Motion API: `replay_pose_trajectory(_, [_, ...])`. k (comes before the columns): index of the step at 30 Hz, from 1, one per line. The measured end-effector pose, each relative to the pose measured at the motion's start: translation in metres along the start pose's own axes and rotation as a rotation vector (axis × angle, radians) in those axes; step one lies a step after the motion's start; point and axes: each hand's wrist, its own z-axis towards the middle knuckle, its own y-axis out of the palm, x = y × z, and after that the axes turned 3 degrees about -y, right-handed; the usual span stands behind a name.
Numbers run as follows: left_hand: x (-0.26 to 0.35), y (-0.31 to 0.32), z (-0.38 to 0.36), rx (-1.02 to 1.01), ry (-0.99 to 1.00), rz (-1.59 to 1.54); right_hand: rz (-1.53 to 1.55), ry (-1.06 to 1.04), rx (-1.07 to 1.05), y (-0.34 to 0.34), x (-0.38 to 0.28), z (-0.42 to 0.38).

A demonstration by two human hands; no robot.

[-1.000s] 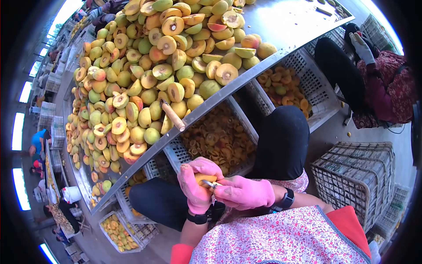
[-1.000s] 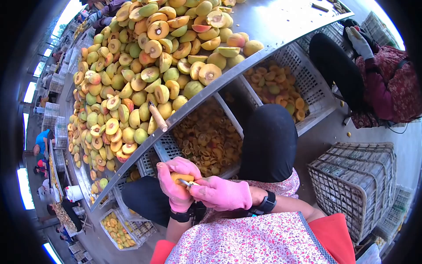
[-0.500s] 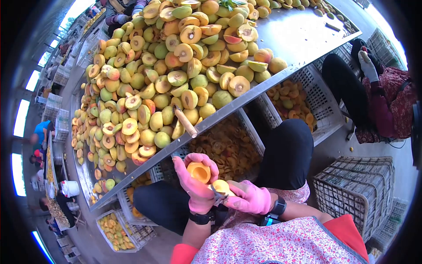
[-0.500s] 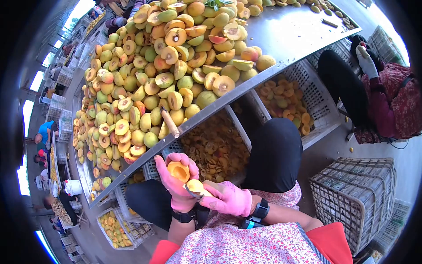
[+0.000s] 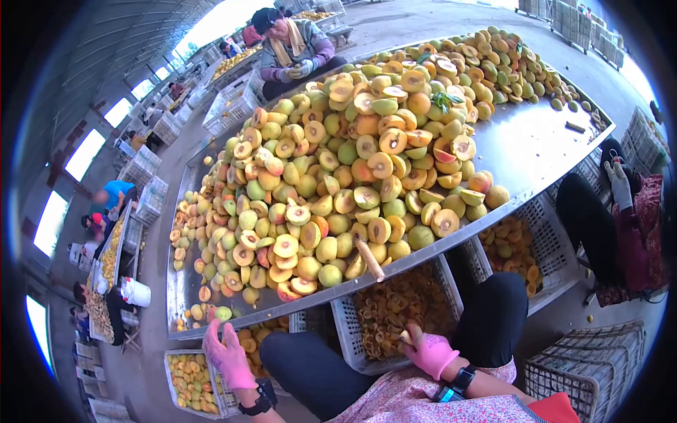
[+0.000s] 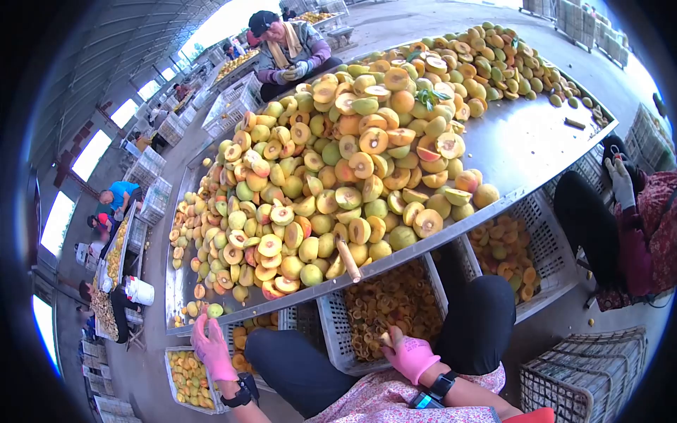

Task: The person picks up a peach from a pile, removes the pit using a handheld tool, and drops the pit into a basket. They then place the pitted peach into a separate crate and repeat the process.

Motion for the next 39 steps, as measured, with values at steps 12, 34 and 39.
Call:
replay_pose_trajectory(12, [0.123,0.195,0.133,-0.513,0.419,0.065,0.088,-0.02,0.015,-0.001,0.013,-0.002])
replay_pose_trajectory(34, [0.214,0.149,0.017,-1.435,-0.4,-1.127,0.592,0.062,0.2,-0.076,-0.01,-0.013])
replay_pose_trajectory(39, [0.24,0.172,-0.064,-1.512,-0.681,-1.361,0.47,-0.071,0.323,-0.112,-0.025,-0.013])
